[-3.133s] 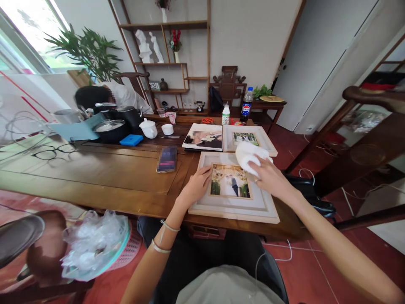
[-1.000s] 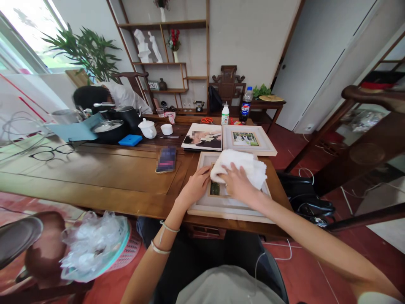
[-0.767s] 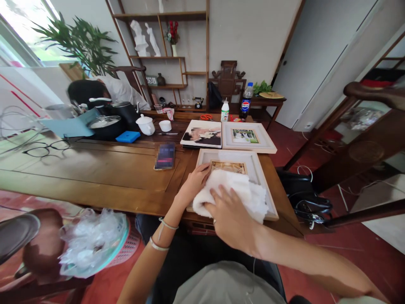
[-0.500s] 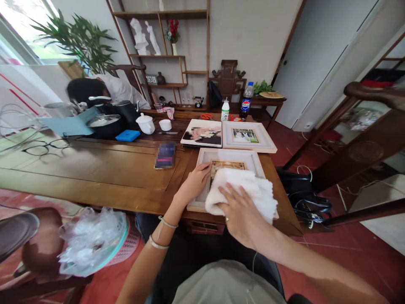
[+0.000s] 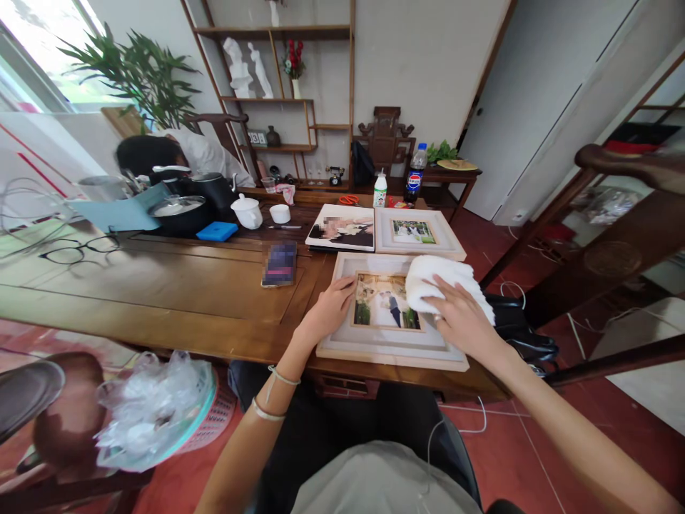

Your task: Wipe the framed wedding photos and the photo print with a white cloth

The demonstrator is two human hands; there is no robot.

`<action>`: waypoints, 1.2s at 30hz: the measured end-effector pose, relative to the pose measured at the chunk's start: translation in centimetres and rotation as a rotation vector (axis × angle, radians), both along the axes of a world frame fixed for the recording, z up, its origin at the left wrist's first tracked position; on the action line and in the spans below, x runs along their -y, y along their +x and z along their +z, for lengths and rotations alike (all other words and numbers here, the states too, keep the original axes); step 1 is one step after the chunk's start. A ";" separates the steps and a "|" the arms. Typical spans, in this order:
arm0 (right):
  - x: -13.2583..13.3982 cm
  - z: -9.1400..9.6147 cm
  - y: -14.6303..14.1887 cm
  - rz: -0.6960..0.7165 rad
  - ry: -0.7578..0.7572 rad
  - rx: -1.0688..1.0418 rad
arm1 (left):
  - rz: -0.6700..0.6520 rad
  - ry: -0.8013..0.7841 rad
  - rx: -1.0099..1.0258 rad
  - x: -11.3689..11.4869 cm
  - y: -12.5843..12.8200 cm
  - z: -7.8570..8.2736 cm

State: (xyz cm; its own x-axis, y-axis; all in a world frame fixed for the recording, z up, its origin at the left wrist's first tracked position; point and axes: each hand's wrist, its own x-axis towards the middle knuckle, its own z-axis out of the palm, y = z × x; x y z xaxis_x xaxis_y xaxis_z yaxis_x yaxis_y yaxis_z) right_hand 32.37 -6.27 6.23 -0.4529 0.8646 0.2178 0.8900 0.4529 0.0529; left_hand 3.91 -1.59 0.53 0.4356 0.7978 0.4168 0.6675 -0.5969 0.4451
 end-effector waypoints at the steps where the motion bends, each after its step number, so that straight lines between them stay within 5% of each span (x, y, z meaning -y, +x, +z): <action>1: -1.6 -0.1 -0.3 -0.010 0.018 0.000 | -0.001 -0.002 -0.004 0.0 0.0 0.1; 5: -6.1 0.2 -1.4 -0.040 0.059 0.020 | 0.020 -0.026 -0.013 0.2 0.1 0.3; 8: -5.9 0.4 -1.9 -0.010 0.047 0.058 | 0.042 -0.037 -0.005 0.3 0.2 0.4; 17: 6.8 3.6 -3.5 0.125 -0.257 0.101 | 0.040 -0.023 0.017 0.0 0.1 -0.2; 21: 8.2 3.7 -4.6 0.168 -0.298 0.049 | 0.029 -0.023 0.008 0.1 0.0 0.0; 27: 2.6 0.5 -4.6 0.052 -0.053 -0.001 | 0.013 -0.018 0.001 0.0 -0.1 0.1; 33: -5.4 0.5 -4.2 0.040 0.047 0.022 | 0.012 -0.022 -0.003 -0.1 0.0 0.1; 36: -6.9 0.4 -5.0 0.086 0.055 0.040 | 0.013 -0.024 -0.009 -0.1 0.0 0.1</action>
